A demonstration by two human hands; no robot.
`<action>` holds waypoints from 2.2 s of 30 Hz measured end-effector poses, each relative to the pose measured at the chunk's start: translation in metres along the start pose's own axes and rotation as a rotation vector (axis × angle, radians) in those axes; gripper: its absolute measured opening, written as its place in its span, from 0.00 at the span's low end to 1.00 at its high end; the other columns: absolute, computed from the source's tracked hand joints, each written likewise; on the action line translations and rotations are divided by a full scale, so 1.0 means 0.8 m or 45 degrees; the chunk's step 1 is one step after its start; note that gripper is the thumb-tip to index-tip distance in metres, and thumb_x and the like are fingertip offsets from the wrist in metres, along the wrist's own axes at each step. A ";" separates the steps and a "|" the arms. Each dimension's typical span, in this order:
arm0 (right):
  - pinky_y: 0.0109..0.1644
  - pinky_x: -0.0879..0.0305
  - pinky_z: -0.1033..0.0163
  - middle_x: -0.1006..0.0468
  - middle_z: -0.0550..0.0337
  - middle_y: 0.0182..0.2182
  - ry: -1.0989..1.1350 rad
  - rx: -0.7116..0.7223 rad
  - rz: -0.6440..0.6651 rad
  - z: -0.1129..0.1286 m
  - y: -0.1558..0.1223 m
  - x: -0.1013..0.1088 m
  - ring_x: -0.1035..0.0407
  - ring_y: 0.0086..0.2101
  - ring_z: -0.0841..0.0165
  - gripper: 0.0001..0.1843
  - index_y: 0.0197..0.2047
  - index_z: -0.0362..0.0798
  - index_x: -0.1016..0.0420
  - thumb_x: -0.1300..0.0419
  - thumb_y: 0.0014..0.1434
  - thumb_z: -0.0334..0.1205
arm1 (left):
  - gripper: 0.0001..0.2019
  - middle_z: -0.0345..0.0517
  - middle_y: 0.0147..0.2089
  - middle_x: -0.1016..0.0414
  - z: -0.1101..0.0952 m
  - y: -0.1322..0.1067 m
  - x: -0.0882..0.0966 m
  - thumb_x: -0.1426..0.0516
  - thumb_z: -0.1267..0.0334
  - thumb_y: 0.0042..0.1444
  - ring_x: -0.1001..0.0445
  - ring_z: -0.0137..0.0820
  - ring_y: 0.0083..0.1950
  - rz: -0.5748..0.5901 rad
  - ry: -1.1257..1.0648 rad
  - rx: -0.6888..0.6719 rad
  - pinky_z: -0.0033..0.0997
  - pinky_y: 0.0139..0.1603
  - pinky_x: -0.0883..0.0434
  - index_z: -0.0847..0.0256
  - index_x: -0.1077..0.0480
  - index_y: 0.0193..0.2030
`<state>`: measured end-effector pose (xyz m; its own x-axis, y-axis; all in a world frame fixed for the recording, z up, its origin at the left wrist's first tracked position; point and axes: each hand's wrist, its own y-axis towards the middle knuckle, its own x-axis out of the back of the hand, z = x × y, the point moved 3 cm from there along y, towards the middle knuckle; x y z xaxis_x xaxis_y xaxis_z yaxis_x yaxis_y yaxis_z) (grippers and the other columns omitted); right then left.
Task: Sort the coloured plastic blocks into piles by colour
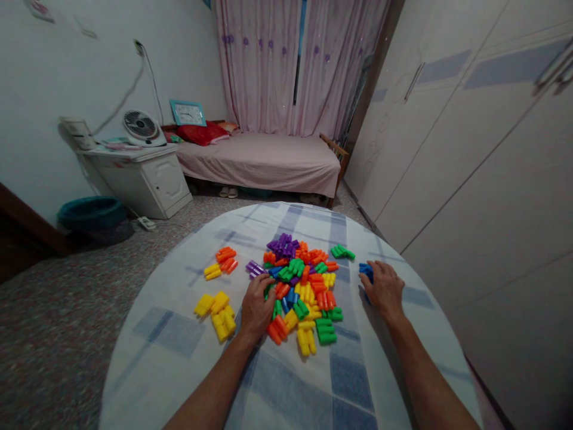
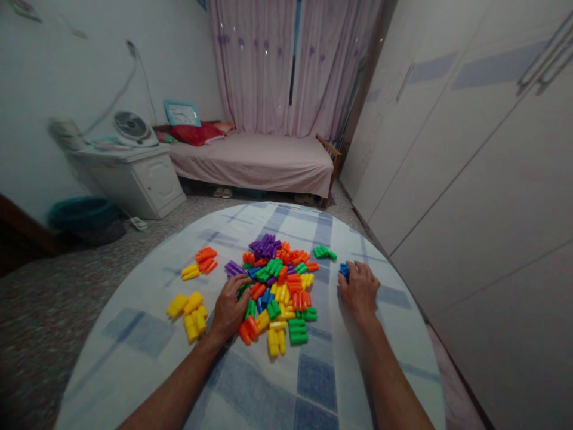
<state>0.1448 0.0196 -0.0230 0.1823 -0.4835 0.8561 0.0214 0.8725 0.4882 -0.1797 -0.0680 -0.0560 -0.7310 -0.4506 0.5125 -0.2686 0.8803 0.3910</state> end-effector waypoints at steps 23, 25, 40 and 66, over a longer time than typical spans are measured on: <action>0.44 0.34 0.56 0.22 0.51 0.39 1.116 -0.333 0.166 0.062 -0.065 -0.029 0.28 0.39 0.61 0.18 0.42 0.45 0.26 0.49 0.56 0.46 | 0.14 0.51 0.53 0.30 -0.024 0.038 0.036 0.48 0.70 0.55 0.32 0.36 0.57 -0.243 0.041 -0.113 0.43 0.61 0.35 0.60 0.30 0.47; 0.44 0.34 0.56 0.22 0.52 0.38 1.090 -0.325 0.155 0.064 -0.065 -0.026 0.28 0.39 0.61 0.18 0.42 0.45 0.25 0.49 0.56 0.45 | 0.16 0.51 0.52 0.30 -0.023 0.057 0.033 0.47 0.71 0.53 0.32 0.37 0.57 -0.229 0.117 -0.123 0.44 0.61 0.35 0.60 0.30 0.48; 0.39 0.34 0.59 0.21 0.55 0.33 1.146 -0.346 0.176 0.064 -0.065 -0.025 0.27 0.35 0.62 0.16 0.38 0.47 0.24 0.49 0.54 0.45 | 0.06 0.46 0.40 0.26 0.005 0.101 0.008 0.44 0.69 0.51 0.27 0.33 0.43 0.027 0.348 -0.007 0.34 0.46 0.32 0.60 0.29 0.37; 0.41 0.36 0.59 0.21 0.54 0.36 1.070 -0.340 0.205 0.065 -0.064 -0.024 0.27 0.37 0.62 0.16 0.38 0.48 0.24 0.49 0.55 0.45 | 0.10 0.51 0.43 0.25 0.101 0.132 0.128 0.46 0.61 0.55 0.26 0.37 0.44 -0.124 0.651 0.312 0.35 0.43 0.33 0.62 0.27 0.39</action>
<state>0.0889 -0.0194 -0.0556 0.8604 -0.2337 0.4530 0.1420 0.9634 0.2272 -0.3336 -0.0094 -0.0243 -0.3159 -0.4918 0.8114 -0.5012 0.8126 0.2974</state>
